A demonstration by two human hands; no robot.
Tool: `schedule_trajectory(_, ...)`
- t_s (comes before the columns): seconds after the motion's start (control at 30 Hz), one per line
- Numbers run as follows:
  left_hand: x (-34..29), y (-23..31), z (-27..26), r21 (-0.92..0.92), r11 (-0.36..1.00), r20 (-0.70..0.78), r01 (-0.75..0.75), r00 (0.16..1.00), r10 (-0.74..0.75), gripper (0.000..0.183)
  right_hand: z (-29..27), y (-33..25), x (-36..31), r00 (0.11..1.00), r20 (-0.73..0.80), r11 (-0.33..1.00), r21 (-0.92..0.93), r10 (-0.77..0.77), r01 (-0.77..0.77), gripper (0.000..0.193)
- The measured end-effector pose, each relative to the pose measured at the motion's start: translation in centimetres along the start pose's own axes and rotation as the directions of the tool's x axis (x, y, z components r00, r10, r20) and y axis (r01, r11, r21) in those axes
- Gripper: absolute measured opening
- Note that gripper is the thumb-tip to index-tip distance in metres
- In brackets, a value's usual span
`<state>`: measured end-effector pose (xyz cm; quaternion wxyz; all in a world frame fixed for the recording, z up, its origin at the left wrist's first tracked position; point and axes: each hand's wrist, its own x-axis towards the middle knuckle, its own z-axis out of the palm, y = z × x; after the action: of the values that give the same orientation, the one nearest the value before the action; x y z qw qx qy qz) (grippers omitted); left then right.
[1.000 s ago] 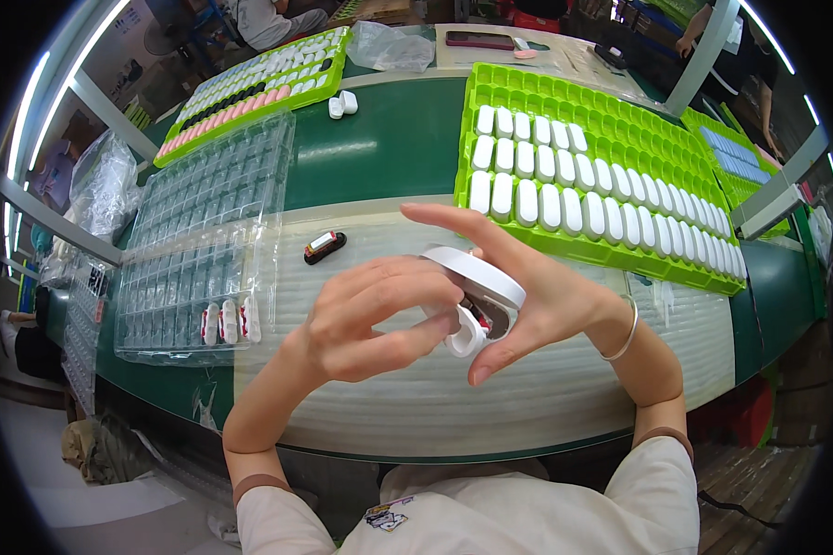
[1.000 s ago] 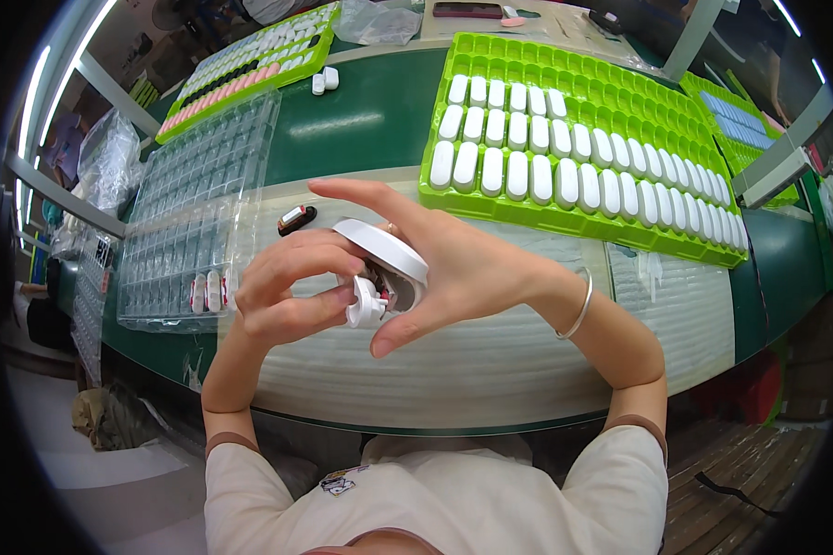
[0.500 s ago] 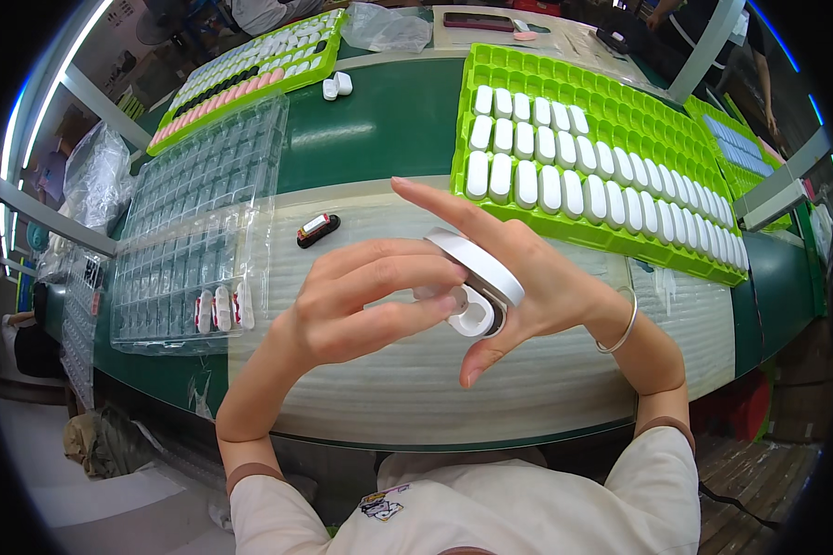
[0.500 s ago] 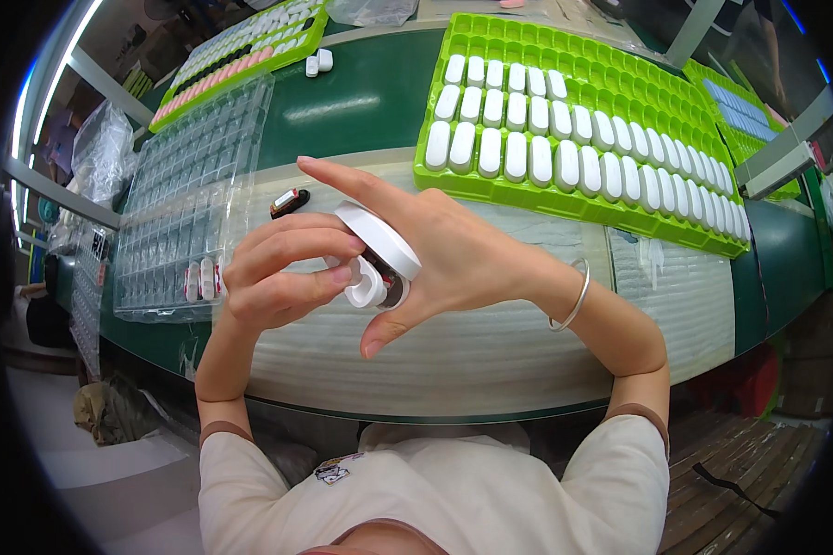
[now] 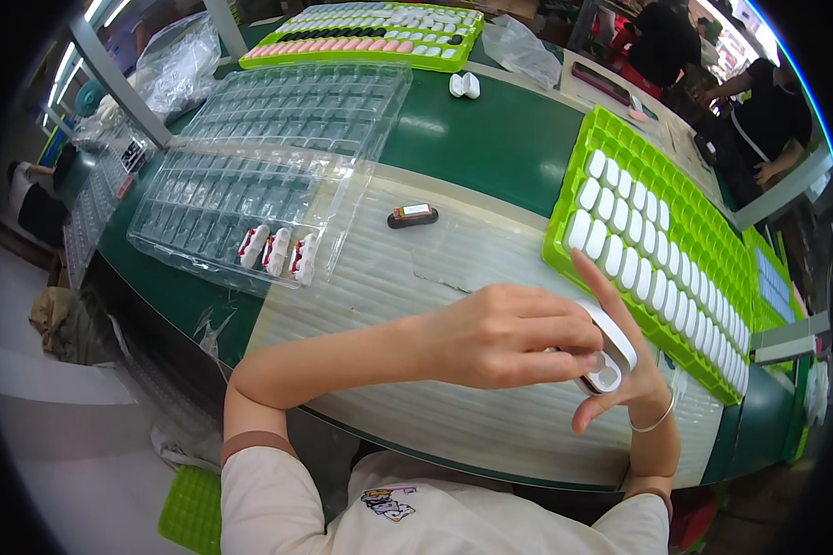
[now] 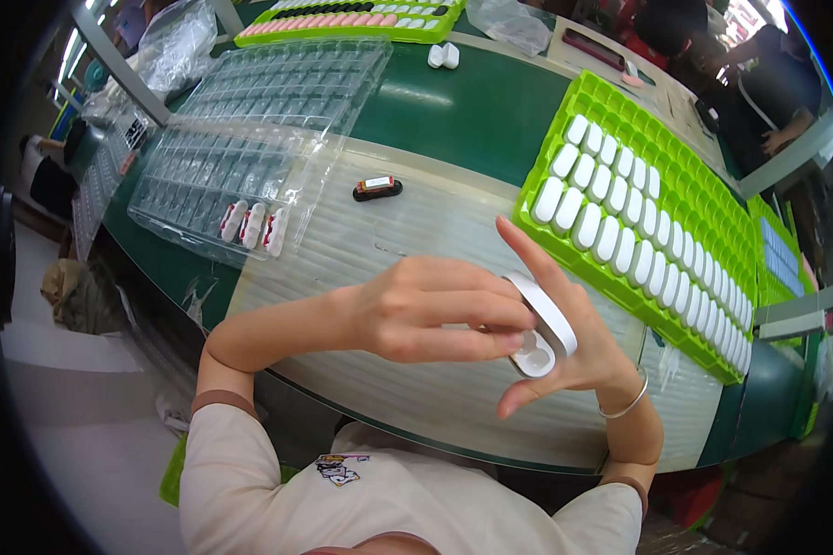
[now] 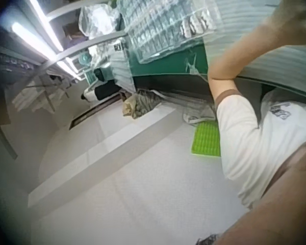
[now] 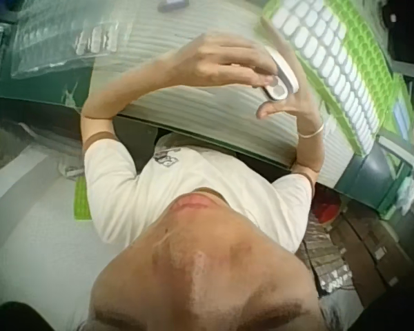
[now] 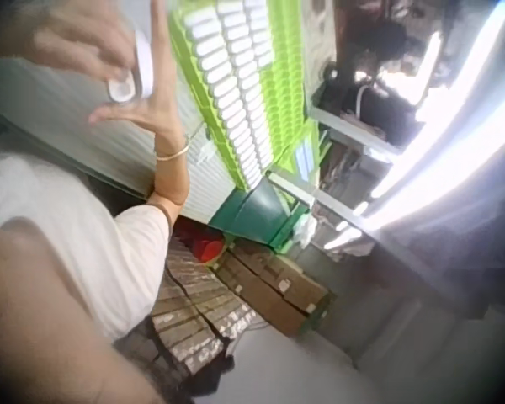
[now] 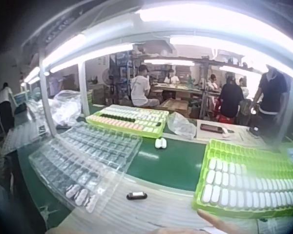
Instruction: The person assembles white wireless earbuds by placing small components into charging cases. They repeatedly open and close the cases, insert components, and place the finished units into green trays. The person also handles small batteries and places them into the cases.
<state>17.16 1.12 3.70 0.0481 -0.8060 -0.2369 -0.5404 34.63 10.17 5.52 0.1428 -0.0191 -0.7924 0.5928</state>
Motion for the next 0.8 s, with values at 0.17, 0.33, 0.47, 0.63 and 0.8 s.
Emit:
schedule_trajectory(0.17, -0.4, -0.7, -0.1, -0.100, 0.995, 0.003, 0.018, 1.000, -0.018, 0.017, 0.0, 0.8, -0.4, 0.995, -0.032, 0.994, 0.068, 0.094, -0.091, 0.140)
schedule_trajectory(0.33, -0.6, -1.4, -0.5, -0.131, 0.989, 0.090, 0.073, 0.994, -0.061, 0.019, -0.5, 1.9, -0.7, 0.994, -0.027, 0.992, 0.064, 0.106, -0.104, 0.140)
schedule_trajectory(0.47, -0.9, -1.6, 0.2, -0.174, 0.983, -0.003, 0.065, 0.998, -0.067, 0.023, -0.4, 2.2, -1.2, 0.983, -0.065, 0.970, 0.185, 0.171, -0.157, 0.141)
schedule_trajectory(0.63, -1.6, -1.1, 1.1, -0.089, 0.991, -0.080, 0.104, 0.991, -0.111, 0.025, -0.8, 3.6, -1.6, 0.984, -0.157, 0.993, 0.087, 0.088, -0.075, 0.140)
schedule_trajectory(0.8, -2.4, -0.9, 1.8, 0.081, 0.991, -0.123, 0.109, 0.988, -0.098, 0.025, -0.1, 3.9, -1.3, 0.976, -0.189, 0.990, 0.110, 0.107, -0.087, 0.138)
